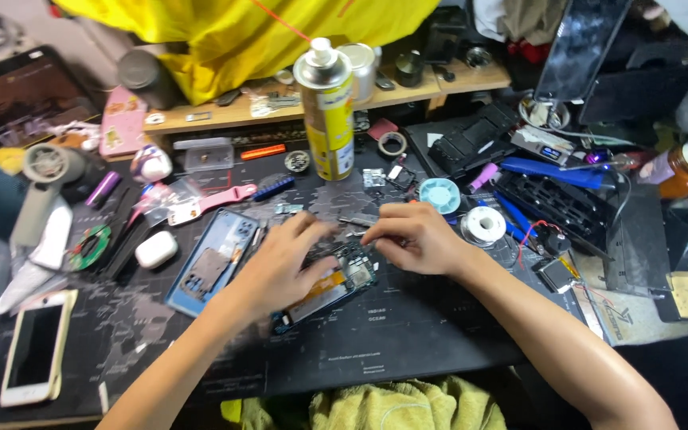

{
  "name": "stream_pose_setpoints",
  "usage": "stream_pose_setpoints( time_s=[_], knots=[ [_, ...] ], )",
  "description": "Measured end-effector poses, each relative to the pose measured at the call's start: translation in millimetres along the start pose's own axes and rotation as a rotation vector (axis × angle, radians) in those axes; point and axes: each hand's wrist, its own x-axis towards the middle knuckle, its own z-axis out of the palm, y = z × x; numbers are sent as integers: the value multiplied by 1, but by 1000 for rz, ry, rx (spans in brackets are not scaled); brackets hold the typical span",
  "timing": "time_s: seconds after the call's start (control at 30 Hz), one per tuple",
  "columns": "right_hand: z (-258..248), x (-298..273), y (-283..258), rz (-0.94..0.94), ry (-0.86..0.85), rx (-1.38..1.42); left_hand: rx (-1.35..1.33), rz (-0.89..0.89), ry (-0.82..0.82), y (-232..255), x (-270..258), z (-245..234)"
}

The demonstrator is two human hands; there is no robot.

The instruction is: The person uses a screwdriver to remove screws from a disassembled smartphone motherboard. They then use tweezers to lift and reposition small components on the board. The person continues to manipulate the motherboard and its parts throughout the clip.

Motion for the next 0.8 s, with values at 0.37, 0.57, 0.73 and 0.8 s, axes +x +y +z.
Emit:
stream_pose_setpoints(
  time_s=[0.37,0.57,0.73,0.8],
  knots=[
    [-4,-5,7,-145,-68,-171,483,518,40,-4,-23,7],
    [-4,-4,6,-185,-55,-191,448,510,-15,-4,-17,4],
    [-3,-5,7,-178,-64,-194,421,485,-54,-3,-11,0],
    [-3,-6,7,-188,-70,-206,412,468,-86,-1,-9,-1]
  ],
)
